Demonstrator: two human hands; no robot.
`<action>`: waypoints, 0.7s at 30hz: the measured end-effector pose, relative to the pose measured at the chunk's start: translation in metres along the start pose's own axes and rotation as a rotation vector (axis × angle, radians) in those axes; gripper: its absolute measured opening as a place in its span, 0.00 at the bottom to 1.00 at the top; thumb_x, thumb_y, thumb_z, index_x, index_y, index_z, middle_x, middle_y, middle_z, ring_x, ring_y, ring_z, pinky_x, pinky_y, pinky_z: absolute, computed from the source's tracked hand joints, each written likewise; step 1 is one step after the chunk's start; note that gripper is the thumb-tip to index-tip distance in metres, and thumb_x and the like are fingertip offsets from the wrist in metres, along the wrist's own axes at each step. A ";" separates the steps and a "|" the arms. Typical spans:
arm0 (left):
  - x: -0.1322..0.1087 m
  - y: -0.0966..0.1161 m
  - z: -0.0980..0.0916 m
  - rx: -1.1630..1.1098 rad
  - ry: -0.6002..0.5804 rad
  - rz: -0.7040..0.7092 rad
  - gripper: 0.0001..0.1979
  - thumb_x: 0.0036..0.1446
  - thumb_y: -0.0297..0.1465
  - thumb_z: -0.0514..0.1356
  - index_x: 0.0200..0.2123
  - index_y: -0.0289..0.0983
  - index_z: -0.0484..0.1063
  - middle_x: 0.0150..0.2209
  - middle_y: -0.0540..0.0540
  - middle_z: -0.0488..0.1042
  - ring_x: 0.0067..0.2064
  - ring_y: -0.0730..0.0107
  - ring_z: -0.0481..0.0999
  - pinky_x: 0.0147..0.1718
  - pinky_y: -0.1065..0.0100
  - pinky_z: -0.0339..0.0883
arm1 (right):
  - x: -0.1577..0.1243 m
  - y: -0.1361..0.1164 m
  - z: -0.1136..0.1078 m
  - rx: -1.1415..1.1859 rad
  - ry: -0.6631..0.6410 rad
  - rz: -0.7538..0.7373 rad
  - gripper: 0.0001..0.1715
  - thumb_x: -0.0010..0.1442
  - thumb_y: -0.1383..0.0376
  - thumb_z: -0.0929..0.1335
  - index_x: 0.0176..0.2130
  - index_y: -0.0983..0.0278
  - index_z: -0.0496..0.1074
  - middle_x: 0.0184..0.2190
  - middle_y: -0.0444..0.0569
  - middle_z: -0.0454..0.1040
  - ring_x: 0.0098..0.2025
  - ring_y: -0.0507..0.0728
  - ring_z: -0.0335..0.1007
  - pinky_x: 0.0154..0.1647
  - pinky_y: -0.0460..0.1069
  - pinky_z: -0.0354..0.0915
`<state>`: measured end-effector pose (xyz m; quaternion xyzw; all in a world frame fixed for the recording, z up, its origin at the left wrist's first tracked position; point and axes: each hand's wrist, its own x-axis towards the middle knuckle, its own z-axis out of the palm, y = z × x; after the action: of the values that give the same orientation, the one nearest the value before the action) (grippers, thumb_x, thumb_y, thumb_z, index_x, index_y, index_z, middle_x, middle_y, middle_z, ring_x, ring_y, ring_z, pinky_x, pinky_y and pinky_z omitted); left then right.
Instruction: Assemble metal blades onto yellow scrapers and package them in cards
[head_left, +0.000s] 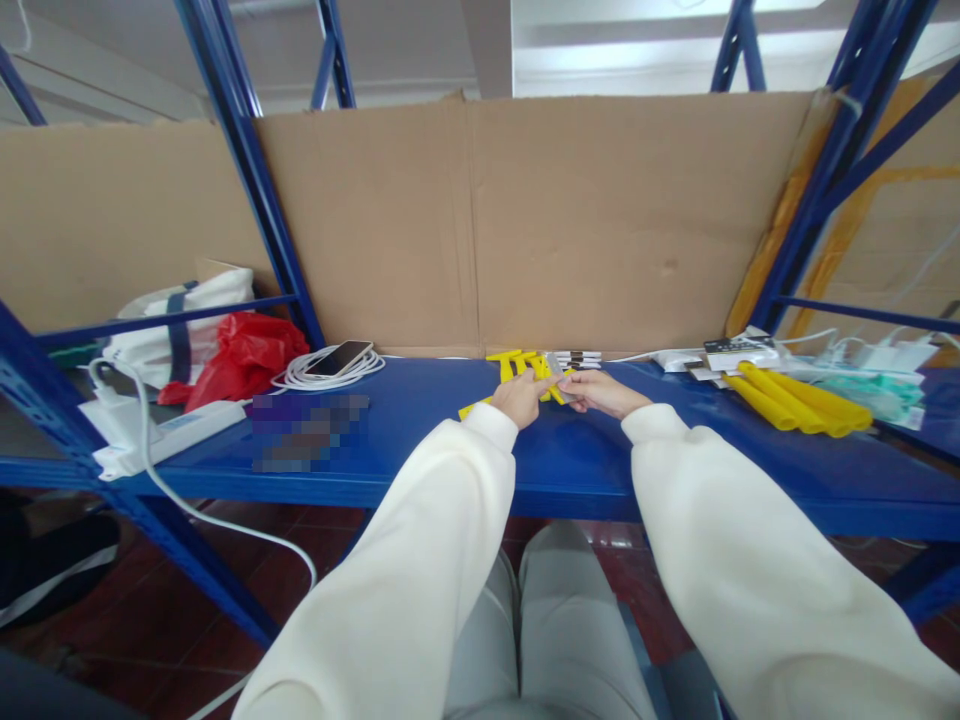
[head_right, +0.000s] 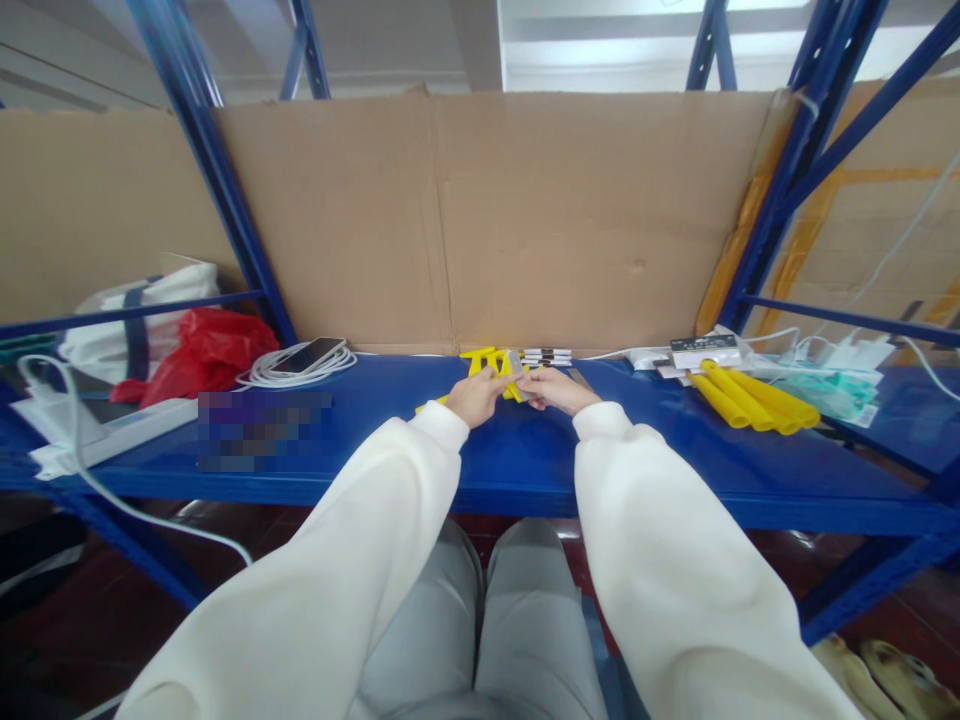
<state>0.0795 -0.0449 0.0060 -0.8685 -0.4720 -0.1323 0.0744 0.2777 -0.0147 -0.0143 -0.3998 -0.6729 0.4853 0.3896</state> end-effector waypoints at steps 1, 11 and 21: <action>0.000 0.000 0.000 0.003 -0.003 0.003 0.30 0.70 0.26 0.49 0.71 0.54 0.59 0.57 0.40 0.72 0.56 0.56 0.77 0.54 0.58 0.72 | -0.001 -0.001 0.000 -0.004 -0.002 0.000 0.22 0.51 0.52 0.78 0.28 0.64 0.70 0.21 0.41 0.65 0.21 0.48 0.57 0.21 0.46 0.52; 0.001 -0.002 0.000 -0.031 0.029 0.021 0.29 0.69 0.25 0.50 0.69 0.55 0.64 0.54 0.41 0.73 0.54 0.59 0.77 0.54 0.61 0.71 | -0.008 -0.011 0.000 0.012 0.008 0.004 0.21 0.50 0.54 0.79 0.28 0.65 0.72 0.21 0.40 0.67 0.22 0.48 0.59 0.23 0.45 0.54; 0.002 -0.003 -0.002 -0.056 0.031 0.022 0.28 0.68 0.25 0.51 0.66 0.52 0.69 0.51 0.41 0.73 0.52 0.60 0.78 0.53 0.62 0.71 | -0.005 -0.015 0.001 0.048 0.197 0.035 0.17 0.60 0.59 0.75 0.26 0.64 0.70 0.19 0.43 0.70 0.20 0.49 0.63 0.22 0.44 0.57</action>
<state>0.0777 -0.0422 0.0083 -0.8731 -0.4574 -0.1584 0.0586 0.2761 -0.0225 -0.0008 -0.4481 -0.6124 0.4663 0.4547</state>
